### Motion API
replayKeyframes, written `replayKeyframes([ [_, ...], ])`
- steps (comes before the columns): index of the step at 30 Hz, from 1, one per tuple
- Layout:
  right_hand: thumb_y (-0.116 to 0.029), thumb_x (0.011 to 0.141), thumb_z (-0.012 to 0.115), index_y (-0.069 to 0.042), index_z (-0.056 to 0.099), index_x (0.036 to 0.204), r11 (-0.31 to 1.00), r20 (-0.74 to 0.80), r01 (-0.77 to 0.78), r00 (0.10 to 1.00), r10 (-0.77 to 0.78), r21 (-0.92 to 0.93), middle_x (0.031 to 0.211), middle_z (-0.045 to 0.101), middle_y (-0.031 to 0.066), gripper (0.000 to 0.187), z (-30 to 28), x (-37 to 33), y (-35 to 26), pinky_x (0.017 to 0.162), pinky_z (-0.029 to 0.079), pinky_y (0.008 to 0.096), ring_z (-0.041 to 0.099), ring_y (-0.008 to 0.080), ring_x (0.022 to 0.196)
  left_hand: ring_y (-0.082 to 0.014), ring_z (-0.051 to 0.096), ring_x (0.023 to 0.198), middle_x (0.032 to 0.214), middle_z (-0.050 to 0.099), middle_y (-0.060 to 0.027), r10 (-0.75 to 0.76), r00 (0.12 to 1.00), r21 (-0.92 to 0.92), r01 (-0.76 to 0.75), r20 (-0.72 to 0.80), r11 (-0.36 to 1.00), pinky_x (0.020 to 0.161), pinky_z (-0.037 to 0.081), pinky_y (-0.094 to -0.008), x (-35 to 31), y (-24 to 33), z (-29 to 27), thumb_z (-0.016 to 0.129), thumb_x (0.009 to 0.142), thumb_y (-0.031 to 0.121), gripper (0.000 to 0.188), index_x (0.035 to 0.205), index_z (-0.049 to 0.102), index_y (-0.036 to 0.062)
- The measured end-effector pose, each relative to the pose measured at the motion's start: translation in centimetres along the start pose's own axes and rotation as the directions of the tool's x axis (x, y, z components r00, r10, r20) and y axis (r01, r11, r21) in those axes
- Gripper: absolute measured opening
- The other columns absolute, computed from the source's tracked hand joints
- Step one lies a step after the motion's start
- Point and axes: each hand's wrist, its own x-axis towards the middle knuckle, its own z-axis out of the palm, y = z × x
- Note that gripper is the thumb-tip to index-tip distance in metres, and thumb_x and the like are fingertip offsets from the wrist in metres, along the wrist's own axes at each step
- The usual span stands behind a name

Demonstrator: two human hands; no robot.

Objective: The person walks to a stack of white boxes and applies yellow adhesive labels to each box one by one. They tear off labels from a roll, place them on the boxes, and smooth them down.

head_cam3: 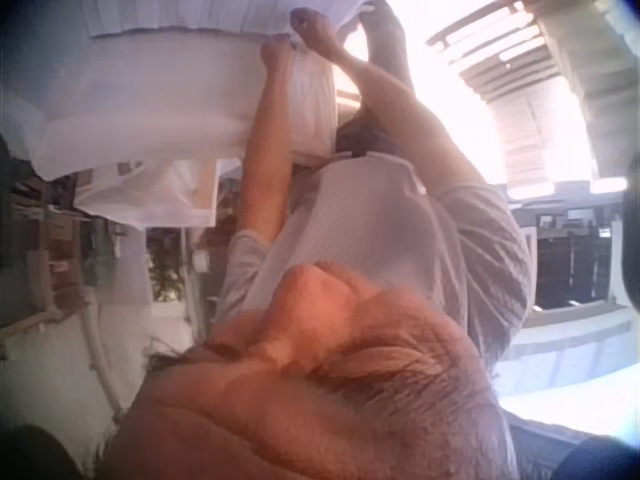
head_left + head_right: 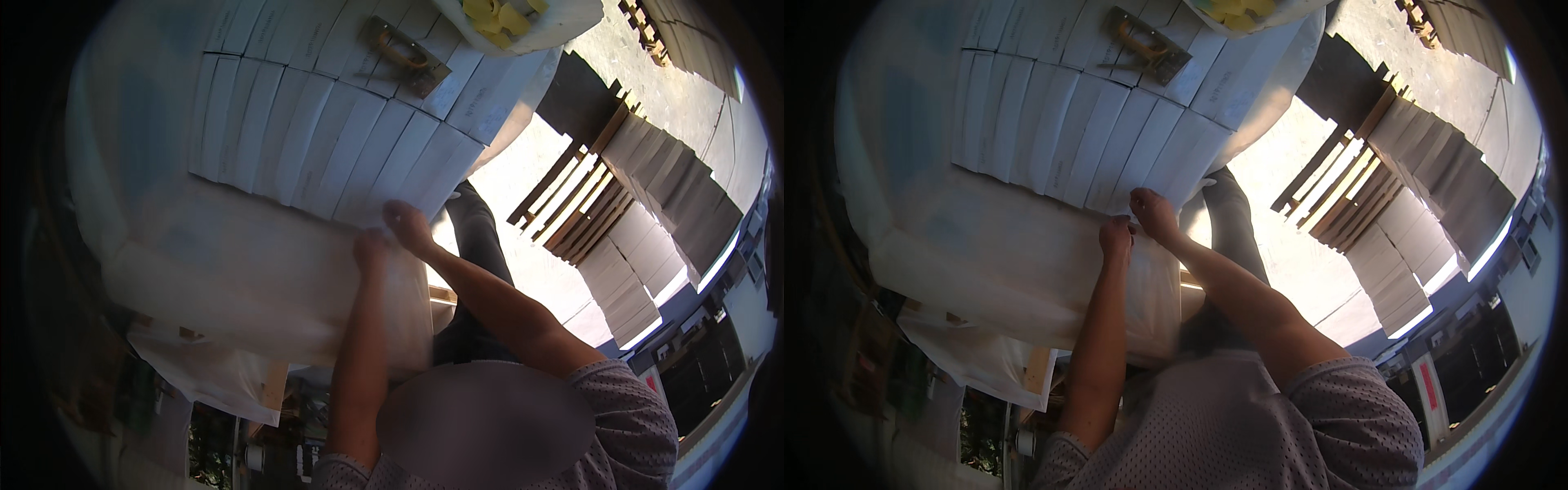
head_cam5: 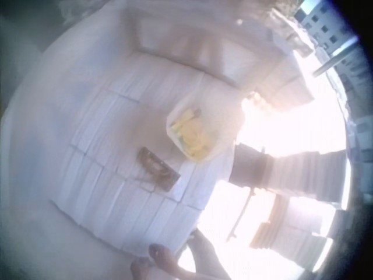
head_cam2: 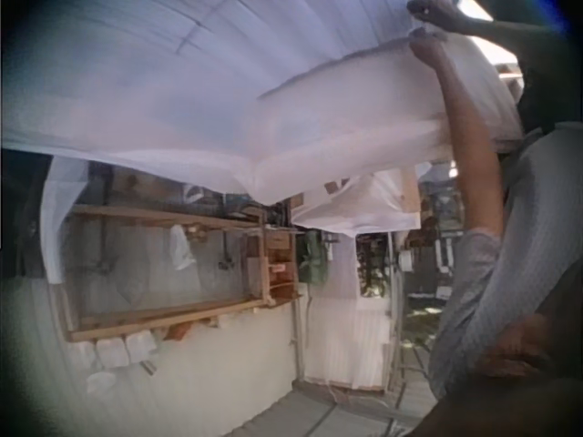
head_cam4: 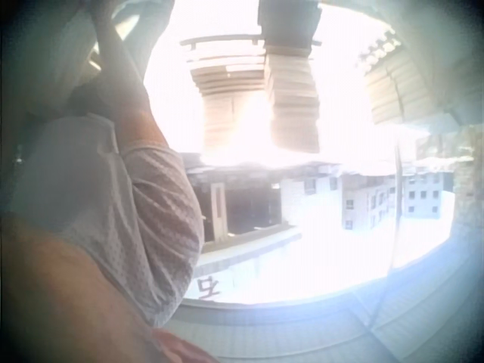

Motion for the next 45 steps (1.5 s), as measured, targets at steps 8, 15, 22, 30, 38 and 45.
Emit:
replayKeyframes([
  [8, -0.026, 0.092, 0.061, -0.007, 0.066, 0.114, 0.999, -0.047, -0.026, 0.999, 0.028, 0.048, 0.109, 0.069, 0.0171, 0.03, 1.0, 0.8, 1.1, 0.09, 0.05, 0.0415, 0.065, 0.0346, 0.105, -0.0154, 0.049, 0.044, 0.063, 0.06, -0.0093, 0.142, 0.989, 0.165, -0.135, -0.032, 0.977, 0.04, 0.037, -0.0306, 4.4, -3.7, 0.9, 0.052, 0.096, 0.022, 0.027, 0.086, 0.064, -0.0009],
  [15, -0.028, 0.09, 0.058, -0.007, 0.061, 0.1, 0.969, -0.107, -0.007, 0.994, -0.02, -0.246, 0.096, 0.067, 0.0165, 0.024, 1.3, 1.8, 0.2, 0.073, 0.052, 0.0488, 0.066, 0.0403, 0.085, -0.0147, 0.049, 0.043, 0.058, 0.057, -0.0083, 0.071, 0.997, 0.044, -0.072, 0.029, 0.996, 0.04, 0.037, -0.0307, 6.9, -5.6, 0.6, 0.056, 0.095, 0.026, 0.03, 0.08, 0.061, 0.0013],
  [22, -0.036, 0.089, 0.058, -0.009, 0.058, 0.094, 0.808, -0.016, 0.076, 0.994, -0.106, -0.584, 0.084, 0.069, 0.0148, 0.028, 1.0, 4.2, 0.5, 0.067, 0.051, 0.0489, 0.068, 0.0381, 0.078, -0.0178, 0.052, 0.042, 0.054, 0.055, -0.0084, 0.208, 0.975, 0.249, -0.185, -0.072, 0.951, 0.039, 0.039, -0.0351, 6.2, -3.4, 0.7, 0.061, 0.093, 0.027, 0.035, 0.071, 0.058, 0.0002],
  [30, -0.04, 0.092, 0.054, -0.007, 0.063, 0.098, 0.835, -0.144, -0.241, 0.97, 0.195, -0.494, 0.092, 0.071, 0.0162, 0.034, -2.0, 3.9, -0.6, 0.08, 0.051, 0.0472, 0.066, 0.0388, 0.096, -0.0174, 0.046, 0.038, 0.056, 0.055, -0.0098, 0.209, 0.971, -0.08, -0.219, -0.115, 0.972, 0.032, 0.03, -0.0345, 8.1, -11.2, 2.0, 0.057, 0.091, 0.021, 0.023, 0.08, 0.058, 0.0008],
  [38, -0.023, 0.082, 0.067, -0.007, 0.071, 0.105, 0.972, 0.269, 0.153, 0.958, -0.101, -0.181, 0.083, 0.071, 0.0105, 0.028, -8.7, -4.4, -7.4, 0.075, 0.054, 0.0358, 0.071, 0.0246, 0.078, -0.0173, 0.055, 0.048, 0.066, 0.059, -0.011, -0.132, 0.863, -0.429, 0.368, 0.487, 0.825, 0.04, 0.037, -0.0304, -3.8, 15.6, -2.5, 0.049, 0.095, 0.037, 0.035, 0.099, 0.061, 0.0031],
  [45, -0.018, 0.087, 0.066, -0.006, 0.071, 0.107, 0.998, 0.375, 0.056, 0.926, -0.045, -0.018, 0.087, 0.068, 0.0091, 0.024, -13.8, -8.4, -12.9, 0.072, 0.053, 0.0315, 0.068, 0.0181, 0.078, -0.0219, 0.062, 0.059, 0.082, 0.065, -0.0138, -0.055, 0.772, -0.507, 0.467, 0.633, 0.725, 0.048, 0.047, -0.0334, -9.9, 23.7, -6.0, 0.039, 0.102, 0.05, 0.049, 0.109, 0.059, 0.0053],
])
